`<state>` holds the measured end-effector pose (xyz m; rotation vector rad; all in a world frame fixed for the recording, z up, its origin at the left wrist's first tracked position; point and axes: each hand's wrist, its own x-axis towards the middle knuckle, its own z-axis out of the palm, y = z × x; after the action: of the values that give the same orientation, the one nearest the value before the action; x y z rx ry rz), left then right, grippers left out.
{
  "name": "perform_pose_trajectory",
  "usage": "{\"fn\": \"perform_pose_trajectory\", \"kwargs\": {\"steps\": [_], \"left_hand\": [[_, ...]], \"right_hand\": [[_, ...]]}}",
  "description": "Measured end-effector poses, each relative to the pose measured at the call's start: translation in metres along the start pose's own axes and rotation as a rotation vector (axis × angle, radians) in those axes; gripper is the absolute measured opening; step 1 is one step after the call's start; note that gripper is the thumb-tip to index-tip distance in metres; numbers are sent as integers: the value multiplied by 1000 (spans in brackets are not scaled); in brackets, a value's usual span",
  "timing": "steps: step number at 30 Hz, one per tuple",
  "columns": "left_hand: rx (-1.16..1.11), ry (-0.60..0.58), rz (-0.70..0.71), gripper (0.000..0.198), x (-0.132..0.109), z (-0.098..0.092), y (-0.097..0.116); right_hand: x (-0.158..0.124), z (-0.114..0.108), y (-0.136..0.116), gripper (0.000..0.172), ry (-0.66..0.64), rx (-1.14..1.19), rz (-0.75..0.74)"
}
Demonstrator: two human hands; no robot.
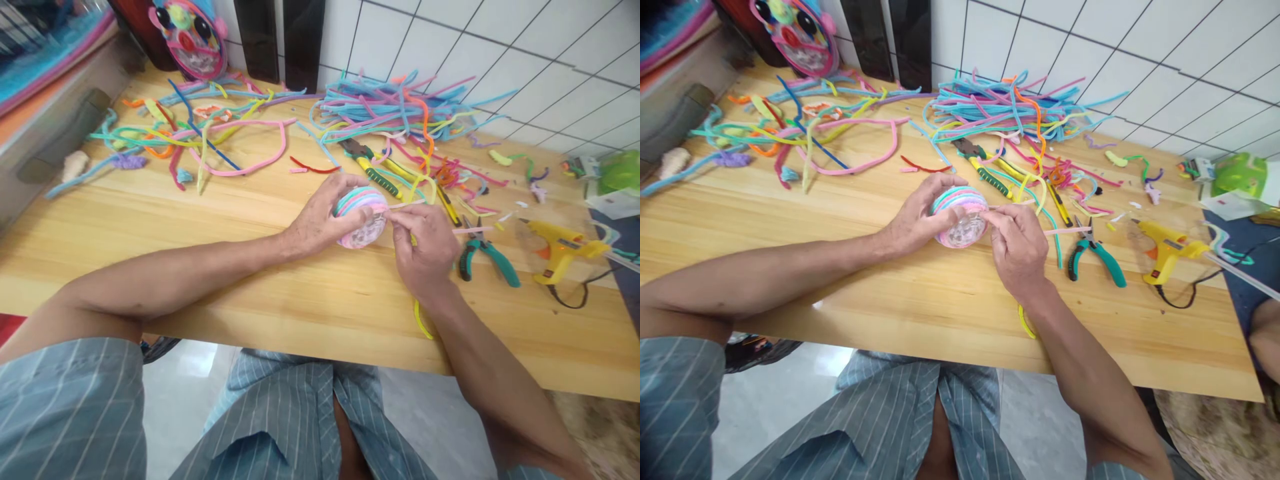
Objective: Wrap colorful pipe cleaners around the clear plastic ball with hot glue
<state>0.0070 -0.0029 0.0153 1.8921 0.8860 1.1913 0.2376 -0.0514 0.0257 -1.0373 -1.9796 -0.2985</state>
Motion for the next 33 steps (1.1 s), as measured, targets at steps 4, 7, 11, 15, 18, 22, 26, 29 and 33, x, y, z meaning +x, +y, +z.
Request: {"fn": "perform_pose_trajectory", "kwargs": {"steps": [4, 7, 11, 15, 18, 22, 26, 29, 33], "left_hand": [[-28, 11, -28, 49, 0, 1, 1], [-73, 10, -61, 49, 2, 1, 0], [-137, -1, -86, 50, 3, 2, -3], [-173, 16, -74, 52, 2, 6, -7], [-171, 42, -53, 56, -1, 9, -8], [-143, 57, -48, 59, -3, 12, -8], [-128, 45, -40, 61, -2, 11, -9], [-118, 51, -31, 63, -2, 11, -9], [-127, 51, -13, 64, -1, 11, -10]], "right_hand": [[-2, 1, -2, 21, -24, 29, 33], [-1, -3, -5, 22, -73, 59, 69], [-2, -7, -10, 38, -120, 104, 37], [-5, -4, -18, 63, -137, 77, 41], [-6, 1, -25, 66, -128, 64, 91], [-8, 8, -29, 65, -119, 40, 139], [-12, 13, -26, 66, -103, 28, 119], [-13, 14, -22, 69, -94, 30, 94], [-14, 13, -19, 73, -113, 40, 77]]}}
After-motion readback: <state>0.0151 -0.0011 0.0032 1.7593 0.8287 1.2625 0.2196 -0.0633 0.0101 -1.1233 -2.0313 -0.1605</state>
